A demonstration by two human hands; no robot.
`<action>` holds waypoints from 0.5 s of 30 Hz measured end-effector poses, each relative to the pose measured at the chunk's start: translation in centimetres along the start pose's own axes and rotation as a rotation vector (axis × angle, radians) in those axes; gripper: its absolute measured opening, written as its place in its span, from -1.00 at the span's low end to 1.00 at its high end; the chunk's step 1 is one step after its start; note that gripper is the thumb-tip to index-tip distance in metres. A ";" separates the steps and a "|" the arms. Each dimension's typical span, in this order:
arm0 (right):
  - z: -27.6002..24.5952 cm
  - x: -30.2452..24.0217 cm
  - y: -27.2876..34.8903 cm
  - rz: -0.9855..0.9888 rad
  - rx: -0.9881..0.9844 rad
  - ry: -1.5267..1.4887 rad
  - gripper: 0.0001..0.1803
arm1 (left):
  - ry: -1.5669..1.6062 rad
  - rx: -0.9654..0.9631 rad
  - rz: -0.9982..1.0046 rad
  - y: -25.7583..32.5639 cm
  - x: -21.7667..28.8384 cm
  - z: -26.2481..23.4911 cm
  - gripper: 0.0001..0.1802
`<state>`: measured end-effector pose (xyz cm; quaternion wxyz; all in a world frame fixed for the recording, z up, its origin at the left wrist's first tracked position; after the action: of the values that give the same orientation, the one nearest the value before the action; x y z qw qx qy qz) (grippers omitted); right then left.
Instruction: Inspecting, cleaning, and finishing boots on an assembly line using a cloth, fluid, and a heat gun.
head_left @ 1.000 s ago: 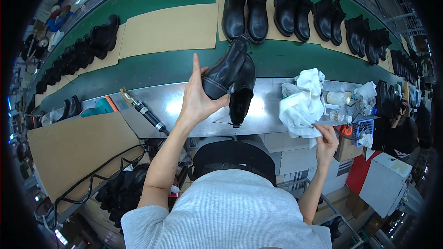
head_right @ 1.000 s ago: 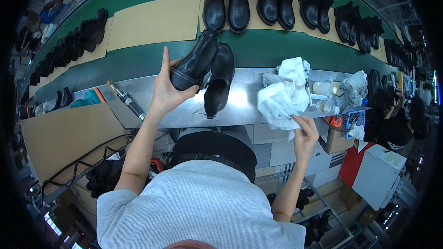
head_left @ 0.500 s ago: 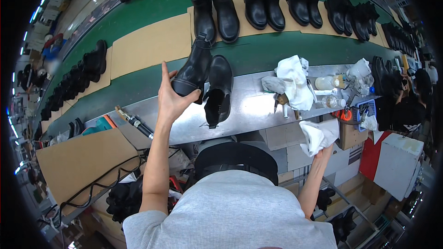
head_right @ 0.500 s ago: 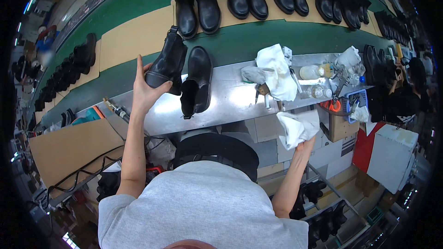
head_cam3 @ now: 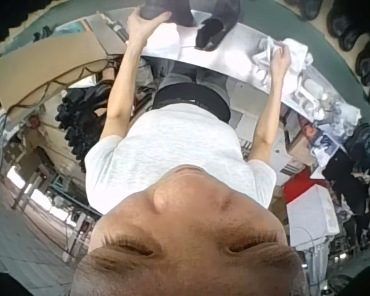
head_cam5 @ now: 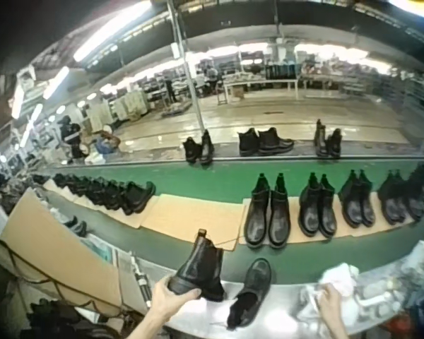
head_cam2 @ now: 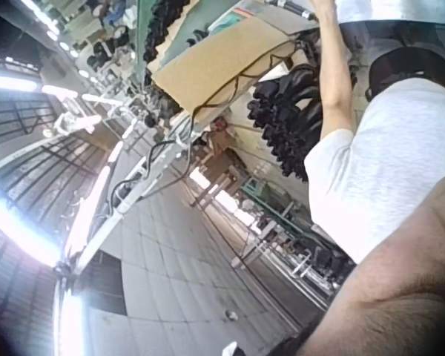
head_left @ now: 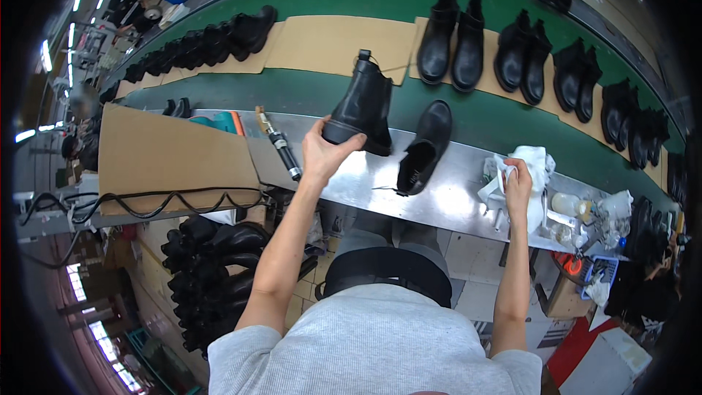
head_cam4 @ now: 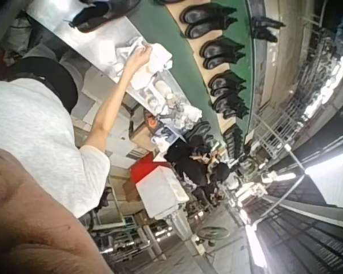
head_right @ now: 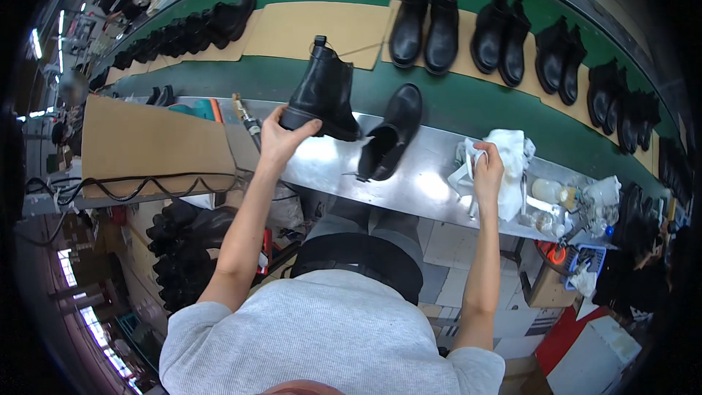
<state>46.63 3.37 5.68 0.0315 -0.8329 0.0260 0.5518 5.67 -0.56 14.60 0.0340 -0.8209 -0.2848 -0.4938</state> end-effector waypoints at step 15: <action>31.3 -21.7 9.8 -0.362 -0.652 0.054 -0.50 | 0.368 0.554 0.364 -2.7 0.2 -22.5 -0.17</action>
<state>8.69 -3.65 13.21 -0.1393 -0.8046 -0.2979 0.4944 -13.42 -5.84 25.64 0.3924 -0.7154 -0.2462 -0.5231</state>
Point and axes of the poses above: each hand's wrist, its own y-axis away from the middle knuckle, its own z-axis out of the palm, x = y × z, the point moved 4 cm from there along -y, towards the middle knuckle, and after that the axes turned 6 degrees about -z, right-handed, at the moved point
